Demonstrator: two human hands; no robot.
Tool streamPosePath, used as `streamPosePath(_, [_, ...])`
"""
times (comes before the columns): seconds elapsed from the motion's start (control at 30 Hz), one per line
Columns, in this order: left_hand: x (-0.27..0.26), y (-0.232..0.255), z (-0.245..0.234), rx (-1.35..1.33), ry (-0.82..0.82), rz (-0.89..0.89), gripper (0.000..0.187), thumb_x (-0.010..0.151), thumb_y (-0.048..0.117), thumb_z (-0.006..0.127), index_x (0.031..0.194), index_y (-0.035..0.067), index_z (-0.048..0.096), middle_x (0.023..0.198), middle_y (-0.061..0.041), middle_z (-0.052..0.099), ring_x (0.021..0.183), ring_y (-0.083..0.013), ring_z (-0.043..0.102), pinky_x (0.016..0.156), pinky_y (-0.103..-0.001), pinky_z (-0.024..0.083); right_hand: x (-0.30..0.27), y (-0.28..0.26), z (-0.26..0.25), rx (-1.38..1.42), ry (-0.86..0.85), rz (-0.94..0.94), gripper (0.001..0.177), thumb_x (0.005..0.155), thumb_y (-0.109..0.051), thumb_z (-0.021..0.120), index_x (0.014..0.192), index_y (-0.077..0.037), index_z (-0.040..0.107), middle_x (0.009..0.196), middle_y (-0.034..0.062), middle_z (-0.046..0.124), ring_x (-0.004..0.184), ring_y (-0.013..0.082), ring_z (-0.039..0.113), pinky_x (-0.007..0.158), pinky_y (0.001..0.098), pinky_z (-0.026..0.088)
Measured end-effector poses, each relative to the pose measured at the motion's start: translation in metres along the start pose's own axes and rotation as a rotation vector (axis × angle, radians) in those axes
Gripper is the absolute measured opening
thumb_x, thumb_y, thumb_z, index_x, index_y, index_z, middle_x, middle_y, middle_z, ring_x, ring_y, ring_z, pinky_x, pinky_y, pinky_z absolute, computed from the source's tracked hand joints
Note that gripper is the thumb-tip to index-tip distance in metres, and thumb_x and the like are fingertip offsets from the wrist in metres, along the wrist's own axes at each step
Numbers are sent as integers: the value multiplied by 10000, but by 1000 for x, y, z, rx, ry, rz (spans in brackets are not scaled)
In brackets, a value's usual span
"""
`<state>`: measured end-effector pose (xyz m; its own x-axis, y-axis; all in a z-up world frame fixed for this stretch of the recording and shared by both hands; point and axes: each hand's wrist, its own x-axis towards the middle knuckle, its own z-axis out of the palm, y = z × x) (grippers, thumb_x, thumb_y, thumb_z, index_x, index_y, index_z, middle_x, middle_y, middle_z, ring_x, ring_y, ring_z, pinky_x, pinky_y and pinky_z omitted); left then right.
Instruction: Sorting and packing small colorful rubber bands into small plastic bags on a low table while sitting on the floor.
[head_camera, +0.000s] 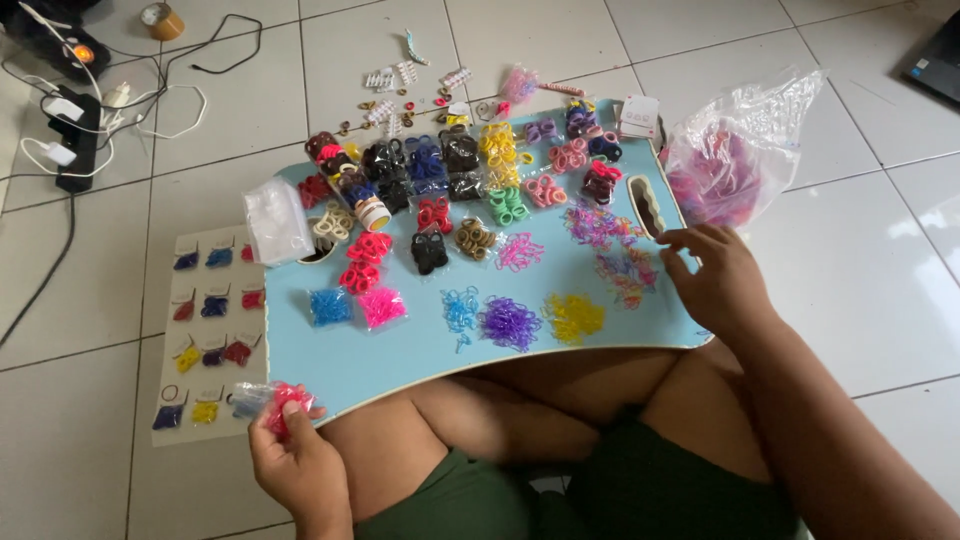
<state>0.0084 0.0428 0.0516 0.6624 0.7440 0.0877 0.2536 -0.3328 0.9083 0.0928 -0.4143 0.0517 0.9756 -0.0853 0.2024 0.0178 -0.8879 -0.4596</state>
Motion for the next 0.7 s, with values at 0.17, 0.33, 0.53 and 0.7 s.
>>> streamPosePath(0.17, [-1,-16,1,68,37,183,152,1104,84,588,1186,-30,650,1104,-164,742,909,-261,703,808,-375,572,32,-13,15,-104,-50,-84,296,961,-377,711,1171,-183,790,1109,56,732,1076,315,605,907,486,478])
streamPosePath(0.33, [-8,-7,10,63,35,547,104,1115,5,584,1155,-86,616,1121,-239,724,940,-310,710,814,-389,594,48,-18,24,-214,-209,61,279,940,-376,649,1149,-242,777,1271,15,701,1239,314,536,993,518,400])
streamPosePath(0.53, [-35,34,59,-179,-383,638,229,1038,173,572,1168,22,685,1113,-103,752,913,-179,746,755,-267,637,39,-9,37,4,14,-27,202,961,-270,686,1050,-137,810,1101,56,759,1051,302,621,889,512,476])
streamPosePath(0.7, [-56,50,116,-450,-544,634,135,920,138,727,1039,80,754,846,-87,793,675,-235,770,691,-355,618,25,-2,52,308,69,246,136,999,-310,703,1114,-316,775,962,-19,726,926,235,669,842,431,532])
